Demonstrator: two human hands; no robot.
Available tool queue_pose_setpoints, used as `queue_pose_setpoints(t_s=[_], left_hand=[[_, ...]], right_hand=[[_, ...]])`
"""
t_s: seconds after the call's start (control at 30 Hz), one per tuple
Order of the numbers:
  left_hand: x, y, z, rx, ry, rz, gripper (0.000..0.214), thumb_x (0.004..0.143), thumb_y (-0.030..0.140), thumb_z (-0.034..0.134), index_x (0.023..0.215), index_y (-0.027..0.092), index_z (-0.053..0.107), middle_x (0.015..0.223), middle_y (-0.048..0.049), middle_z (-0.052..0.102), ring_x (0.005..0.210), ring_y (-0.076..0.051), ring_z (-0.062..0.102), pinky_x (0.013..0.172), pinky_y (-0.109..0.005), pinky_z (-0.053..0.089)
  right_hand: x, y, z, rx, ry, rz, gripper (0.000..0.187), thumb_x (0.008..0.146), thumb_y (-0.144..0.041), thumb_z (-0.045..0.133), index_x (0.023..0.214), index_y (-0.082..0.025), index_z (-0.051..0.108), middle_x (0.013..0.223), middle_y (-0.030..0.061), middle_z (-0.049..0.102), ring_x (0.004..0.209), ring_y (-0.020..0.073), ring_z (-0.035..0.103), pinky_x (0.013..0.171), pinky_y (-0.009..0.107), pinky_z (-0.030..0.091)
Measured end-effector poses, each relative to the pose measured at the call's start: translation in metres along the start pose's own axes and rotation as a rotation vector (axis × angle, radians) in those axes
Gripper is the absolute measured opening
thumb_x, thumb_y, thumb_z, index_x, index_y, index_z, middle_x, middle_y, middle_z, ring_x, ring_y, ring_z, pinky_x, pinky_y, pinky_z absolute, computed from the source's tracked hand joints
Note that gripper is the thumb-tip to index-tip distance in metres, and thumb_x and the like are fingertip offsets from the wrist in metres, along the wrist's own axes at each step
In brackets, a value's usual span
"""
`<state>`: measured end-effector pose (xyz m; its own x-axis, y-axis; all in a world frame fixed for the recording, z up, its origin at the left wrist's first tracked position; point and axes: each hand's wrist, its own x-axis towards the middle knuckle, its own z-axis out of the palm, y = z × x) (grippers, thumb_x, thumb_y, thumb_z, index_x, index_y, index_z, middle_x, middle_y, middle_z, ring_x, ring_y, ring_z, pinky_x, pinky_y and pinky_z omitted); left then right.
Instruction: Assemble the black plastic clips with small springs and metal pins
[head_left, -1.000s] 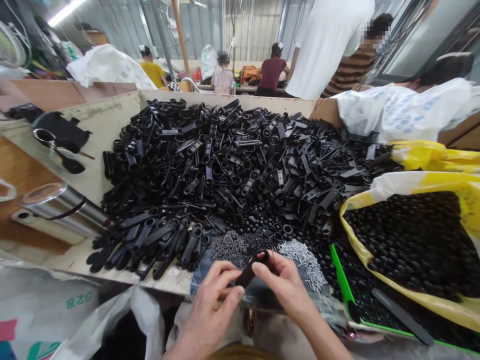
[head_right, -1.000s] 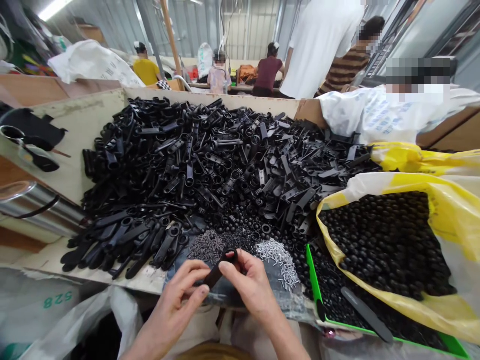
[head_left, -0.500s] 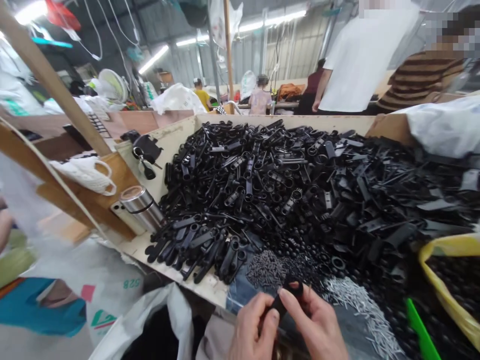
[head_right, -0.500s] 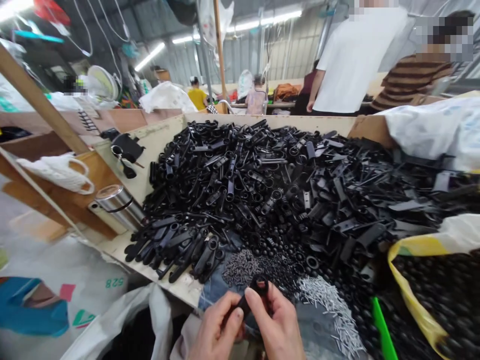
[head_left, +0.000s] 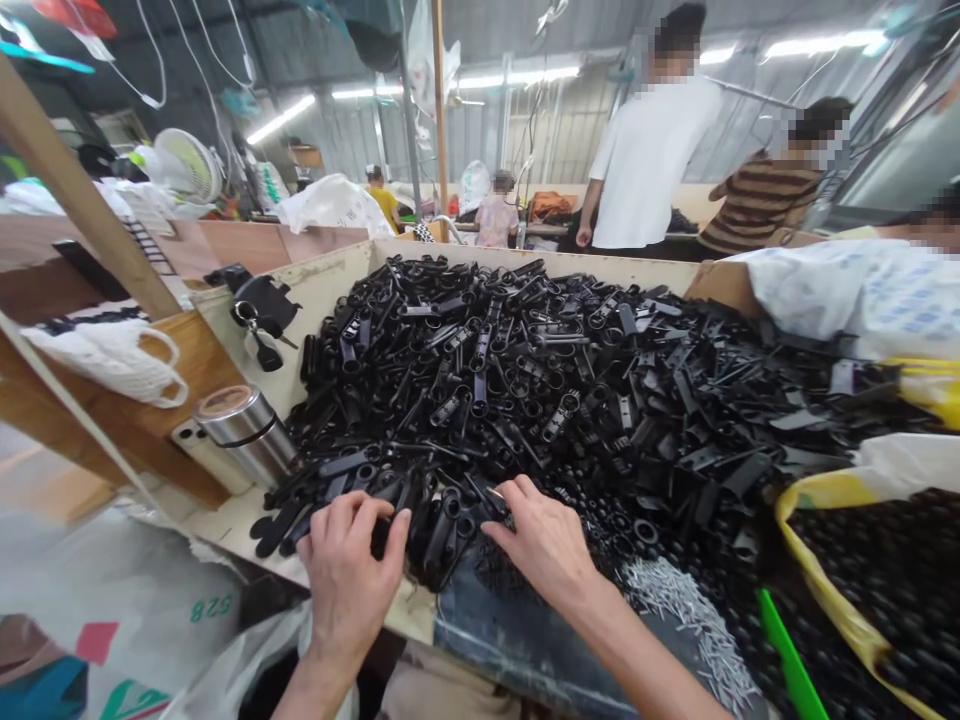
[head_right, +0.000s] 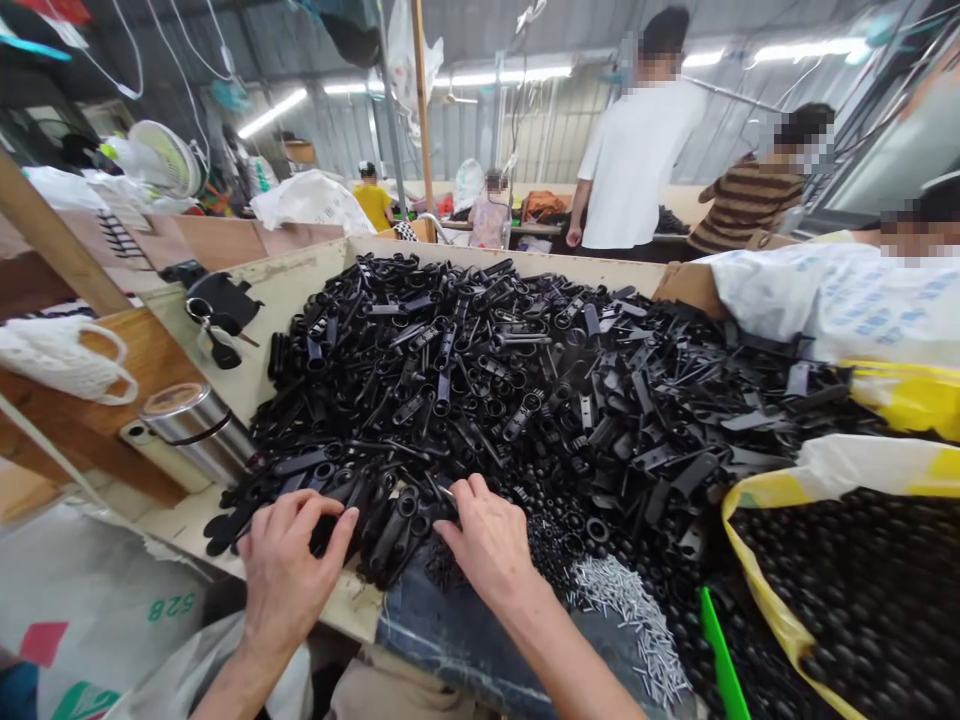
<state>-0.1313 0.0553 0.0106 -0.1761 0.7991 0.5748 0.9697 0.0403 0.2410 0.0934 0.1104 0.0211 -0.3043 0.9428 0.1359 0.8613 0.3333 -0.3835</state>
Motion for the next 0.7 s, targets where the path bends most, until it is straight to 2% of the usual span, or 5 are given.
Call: queue_pose_setpoints(t_s=[0.2, 0.33, 0.4, 0.57, 0.7], left_hand=[[-0.007, -0.001, 0.014, -0.007, 0.098, -0.045, 0.032, 0.096, 0.037, 0.058, 0.117, 0.015, 0.068, 0.121, -0.0173, 0.062, 0.109, -0.036, 0.054, 0.089, -0.048, 0.040], [-0.013, 0.014, -0.002, -0.352, 0.144, -0.078, 0.029, 0.097, 0.040, 0.055, 0.110, 0.017, 0.068, 0.117, -0.0159, 0.062, 0.113, -0.033, 0.057, 0.100, -0.050, 0.039], [-0.018, 0.029, -0.013, -0.707, -0.083, -0.248, 0.030, 0.096, 0.049, 0.055, 0.099, 0.022, 0.068, 0.098, -0.0085, 0.067, 0.091, -0.025, 0.063, 0.084, -0.038, 0.048], [-0.037, 0.069, -0.028, -1.489, -1.364, -1.007, 0.058, 0.087, 0.074, 0.053, 0.095, 0.020, 0.072, 0.064, -0.0025, 0.068, 0.053, -0.012, 0.058, 0.049, -0.019, 0.039], [-0.053, 0.084, -0.019, -1.733, -1.608, -1.016, 0.047, 0.079, 0.047, 0.083, 0.113, 0.017, 0.072, 0.078, -0.0071, 0.077, 0.067, -0.011, 0.069, 0.063, -0.016, 0.048]], right_hand=[[0.003, 0.016, -0.002, -0.010, 0.064, 0.022, 0.011, 0.096, -0.023, 0.063, 0.088, -0.022, 0.070, 0.094, 0.0040, 0.072, 0.082, 0.0201, 0.072, 0.065, 0.026, 0.046], [-0.028, 0.034, -0.024, 0.190, 0.165, -0.047, 0.015, 0.098, -0.032, 0.062, 0.091, -0.023, 0.072, 0.090, 0.0049, 0.073, 0.076, 0.0190, 0.070, 0.066, 0.028, 0.051], [-0.056, 0.038, -0.037, 0.342, 0.204, -0.171, 0.016, 0.098, -0.031, 0.062, 0.095, -0.025, 0.076, 0.092, 0.0069, 0.075, 0.076, 0.0196, 0.070, 0.066, 0.030, 0.053], [-0.113, 0.032, -0.068, 0.260, -0.011, -0.487, 0.031, 0.100, -0.021, 0.058, 0.125, -0.029, 0.075, 0.095, 0.0090, 0.081, 0.064, 0.0204, 0.067, 0.056, 0.033, 0.051], [-0.118, 0.040, -0.076, 0.101, -0.092, -0.614, 0.036, 0.104, -0.019, 0.051, 0.133, -0.028, 0.069, 0.090, 0.0069, 0.080, 0.061, 0.0174, 0.064, 0.053, 0.029, 0.046]])
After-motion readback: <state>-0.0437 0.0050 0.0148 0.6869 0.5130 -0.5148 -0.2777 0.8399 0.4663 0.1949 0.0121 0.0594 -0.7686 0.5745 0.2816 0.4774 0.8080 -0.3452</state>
